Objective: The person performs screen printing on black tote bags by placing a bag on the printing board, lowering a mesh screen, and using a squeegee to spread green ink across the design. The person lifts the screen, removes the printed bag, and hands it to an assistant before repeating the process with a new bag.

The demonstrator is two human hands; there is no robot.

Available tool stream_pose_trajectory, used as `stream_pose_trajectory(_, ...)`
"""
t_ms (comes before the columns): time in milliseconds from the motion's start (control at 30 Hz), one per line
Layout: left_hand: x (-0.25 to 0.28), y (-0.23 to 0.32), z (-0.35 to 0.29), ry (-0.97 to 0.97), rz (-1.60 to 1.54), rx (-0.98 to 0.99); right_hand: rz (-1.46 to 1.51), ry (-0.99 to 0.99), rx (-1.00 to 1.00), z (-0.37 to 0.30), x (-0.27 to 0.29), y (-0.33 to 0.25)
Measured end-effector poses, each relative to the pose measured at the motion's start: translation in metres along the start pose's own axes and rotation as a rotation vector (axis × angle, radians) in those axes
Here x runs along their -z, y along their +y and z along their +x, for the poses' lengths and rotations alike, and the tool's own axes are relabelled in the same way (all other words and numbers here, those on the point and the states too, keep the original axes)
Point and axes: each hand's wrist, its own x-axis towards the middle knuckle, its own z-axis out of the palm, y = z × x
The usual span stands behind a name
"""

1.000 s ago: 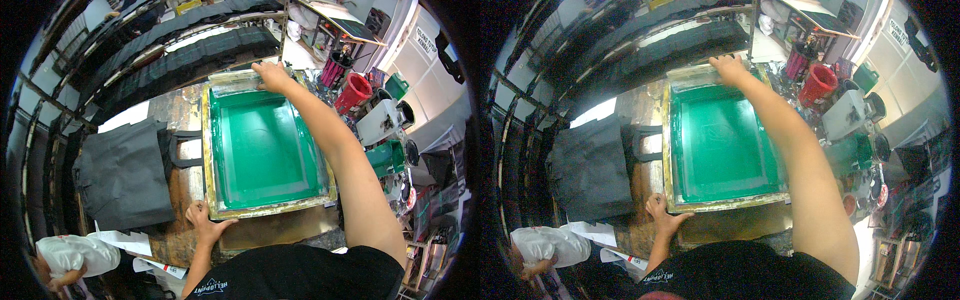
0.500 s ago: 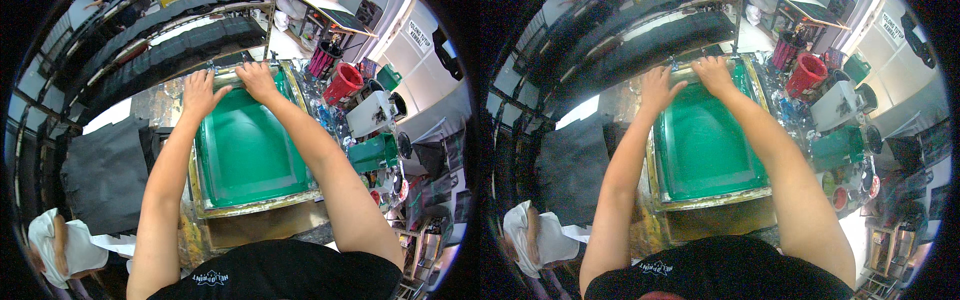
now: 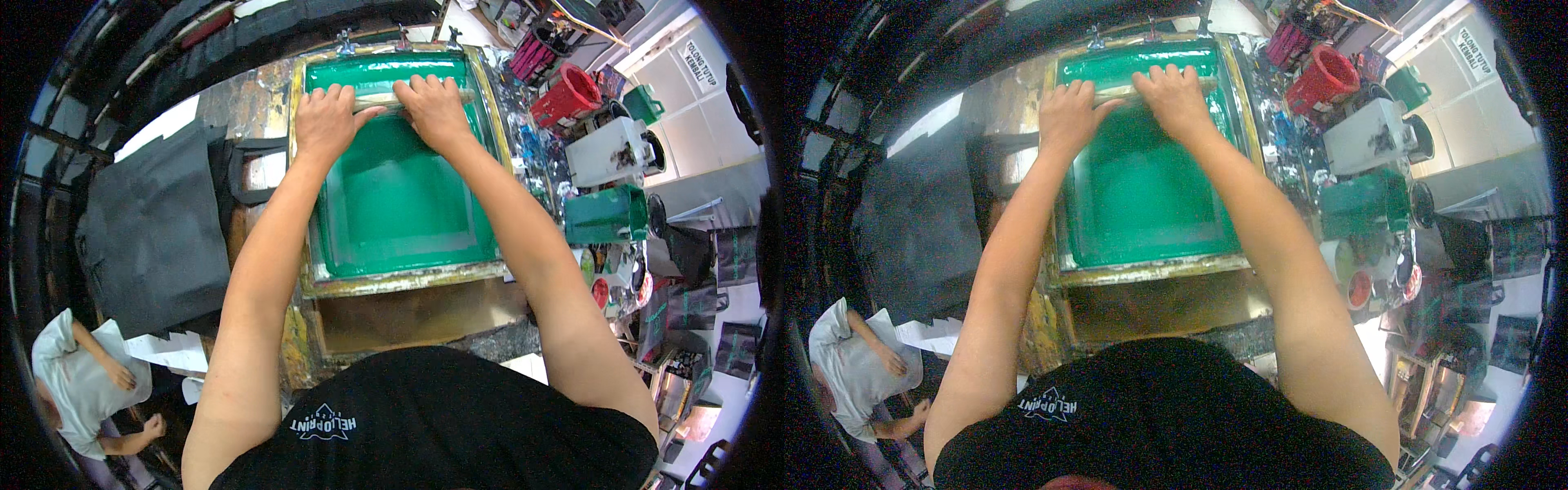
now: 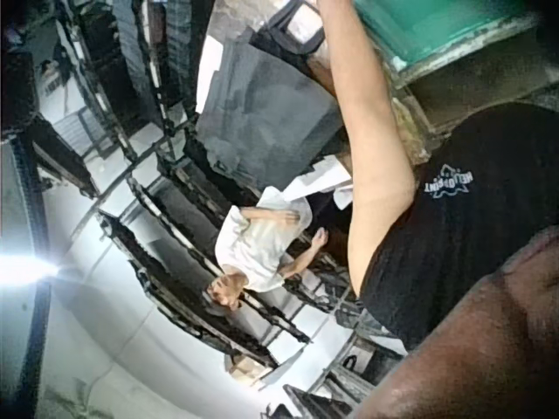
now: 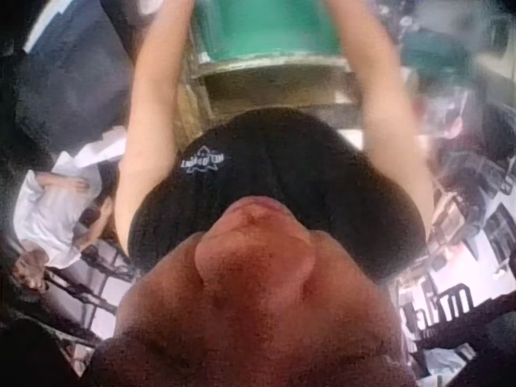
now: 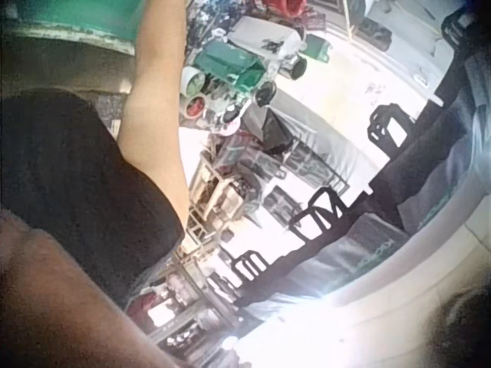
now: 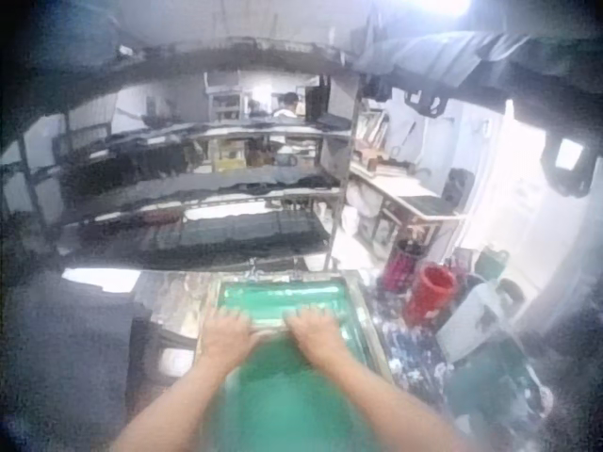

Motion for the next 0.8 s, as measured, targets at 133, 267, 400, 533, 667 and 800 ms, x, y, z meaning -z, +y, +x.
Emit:
stream_pose_trajectory(133, 0.034, 0.02, -0.036, -0.004, 0.001, -0.008, 0.029, 0.015, 0.002, -0.039, 0.033, -0.022)
stream_pose_trajectory(267, 0.069, 0.046, -0.076, 0.037, -0.061, -0.011, 0.028, -0.063, -0.003, -0.08, 0.073, -0.047)
stream_pose_trajectory(400, 0.107, 0.07, -0.115, 0.017, -0.101, -0.014, 0.053, -0.103, -0.028, -0.124, 0.109, -0.072)
stream_pose_trajectory(533, 0.143, 0.09, -0.152, -0.009, -0.123, -0.034, 0.095, -0.118, -0.03, -0.165, 0.145, -0.096)
stream_pose_trajectory(667, 0.157, 0.1, -0.169, 0.002, -0.156, -0.025, 0.095, -0.129, -0.04, -0.183, 0.159, -0.106)
stream_pose_trajectory(800, 0.153, 0.09, -0.164, -0.123, -0.261, 0.028, 0.092, -0.166, -0.007, -0.17, 0.156, -0.095)
